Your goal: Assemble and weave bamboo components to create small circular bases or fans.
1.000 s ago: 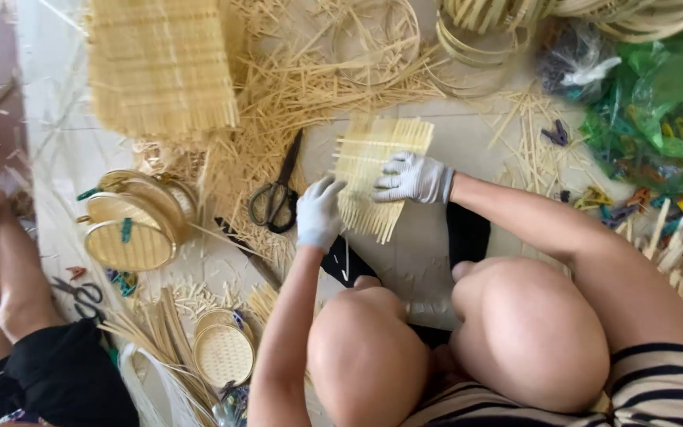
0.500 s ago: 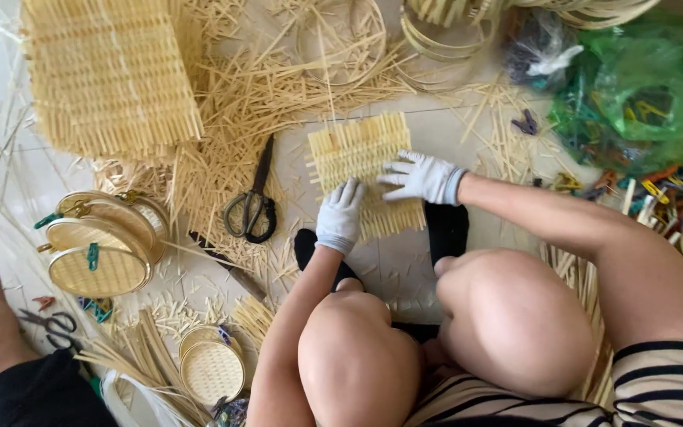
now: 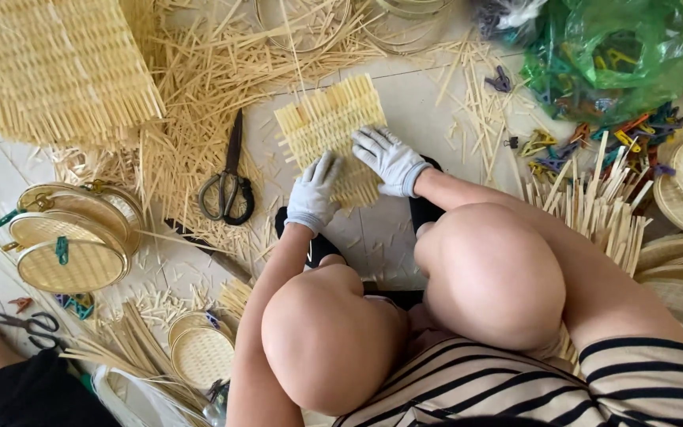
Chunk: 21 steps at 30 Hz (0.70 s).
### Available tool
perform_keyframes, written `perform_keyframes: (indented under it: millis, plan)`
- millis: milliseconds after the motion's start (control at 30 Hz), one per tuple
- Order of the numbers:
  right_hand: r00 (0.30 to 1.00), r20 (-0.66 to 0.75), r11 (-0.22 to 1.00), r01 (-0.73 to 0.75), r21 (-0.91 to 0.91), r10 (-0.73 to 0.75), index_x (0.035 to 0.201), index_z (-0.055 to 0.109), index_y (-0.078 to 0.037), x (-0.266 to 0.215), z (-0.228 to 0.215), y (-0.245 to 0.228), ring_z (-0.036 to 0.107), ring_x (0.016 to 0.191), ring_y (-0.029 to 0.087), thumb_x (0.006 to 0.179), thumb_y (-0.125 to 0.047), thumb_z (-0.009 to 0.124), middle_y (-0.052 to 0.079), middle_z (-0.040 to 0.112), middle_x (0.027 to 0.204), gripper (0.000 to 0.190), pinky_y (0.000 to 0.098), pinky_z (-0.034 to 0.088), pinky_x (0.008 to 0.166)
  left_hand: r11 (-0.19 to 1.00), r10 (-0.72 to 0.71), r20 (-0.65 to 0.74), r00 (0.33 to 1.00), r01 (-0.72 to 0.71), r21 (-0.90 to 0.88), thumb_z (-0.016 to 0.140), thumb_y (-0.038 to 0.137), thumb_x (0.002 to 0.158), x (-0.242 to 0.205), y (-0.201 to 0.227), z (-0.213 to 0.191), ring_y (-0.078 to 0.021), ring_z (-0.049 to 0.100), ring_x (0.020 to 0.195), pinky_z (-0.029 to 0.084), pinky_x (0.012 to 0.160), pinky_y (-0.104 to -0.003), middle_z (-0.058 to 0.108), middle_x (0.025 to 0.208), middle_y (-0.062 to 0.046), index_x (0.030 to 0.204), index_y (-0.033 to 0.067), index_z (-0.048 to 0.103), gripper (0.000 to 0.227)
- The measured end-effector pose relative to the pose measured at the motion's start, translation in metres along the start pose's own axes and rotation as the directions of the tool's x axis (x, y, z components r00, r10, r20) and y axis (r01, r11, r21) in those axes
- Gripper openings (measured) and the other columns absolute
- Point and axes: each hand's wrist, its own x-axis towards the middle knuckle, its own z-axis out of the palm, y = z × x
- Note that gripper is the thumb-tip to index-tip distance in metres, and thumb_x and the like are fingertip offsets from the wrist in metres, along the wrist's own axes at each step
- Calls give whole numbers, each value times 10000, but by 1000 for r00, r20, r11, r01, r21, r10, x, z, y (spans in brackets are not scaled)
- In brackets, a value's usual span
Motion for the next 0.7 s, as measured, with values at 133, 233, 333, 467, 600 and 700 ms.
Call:
perform_keyframes:
  millis: [133,233,333,467,600,700]
  plan:
    - [1000,-26,999,7,54,-6,1547,338,-48,0,3,4,201,1540,360,702,-457,833,192,207,1665,1061,476,159,1259,998,37,-9,999,-37,51,850,271,685,-1,6,-6,-342,344,1458,345,1147,-456,274,1641,-118,1580,147,324,1045]
    - [1000,-10,998,14,63,-13,1560,332,-63,0,3,7,203,1544,350,715,-471,820,174,210,1669,1058,475,162,1260,997,57,-6,998,-56,53,845,287,693,2,0,3,-351,346,1456,354,1151,-459,278,1632,-137,1565,117,336,1025]
    - [1000,-26,998,9,58,-7,1562,334,-69,1,9,9,211,1542,337,731,-469,813,167,215,1670,1039,485,169,1253,991,91,-78,993,-83,104,826,264,710,5,-7,18,-352,370,1447,372,1135,-461,310,1630,-137,1572,109,366,989]
    - [1000,-4,999,20,36,-20,1569,333,-73,0,11,6,214,1540,338,745,-463,808,158,222,1670,1028,485,179,1247,992,111,-90,990,-104,77,808,231,711,3,-8,19,-361,397,1440,391,1137,-457,355,1612,-151,1549,100,408,938]
    - [999,52,994,1,106,-7,1563,339,-93,2,-5,10,205,1549,331,741,-462,805,146,218,1667,1014,466,173,1260,993,117,-54,992,-116,25,799,232,663,3,-4,-5,-370,398,1413,403,1118,-464,363,1595,-153,1528,116,431,947]
    - [998,-15,986,62,156,-60,1578,371,-120,7,23,25,229,1548,328,752,-407,797,151,245,1684,973,444,194,1254,992,127,-90,988,-128,-3,696,205,729,4,-20,8,-338,416,1470,434,1169,-446,368,1658,-138,1566,155,459,872]
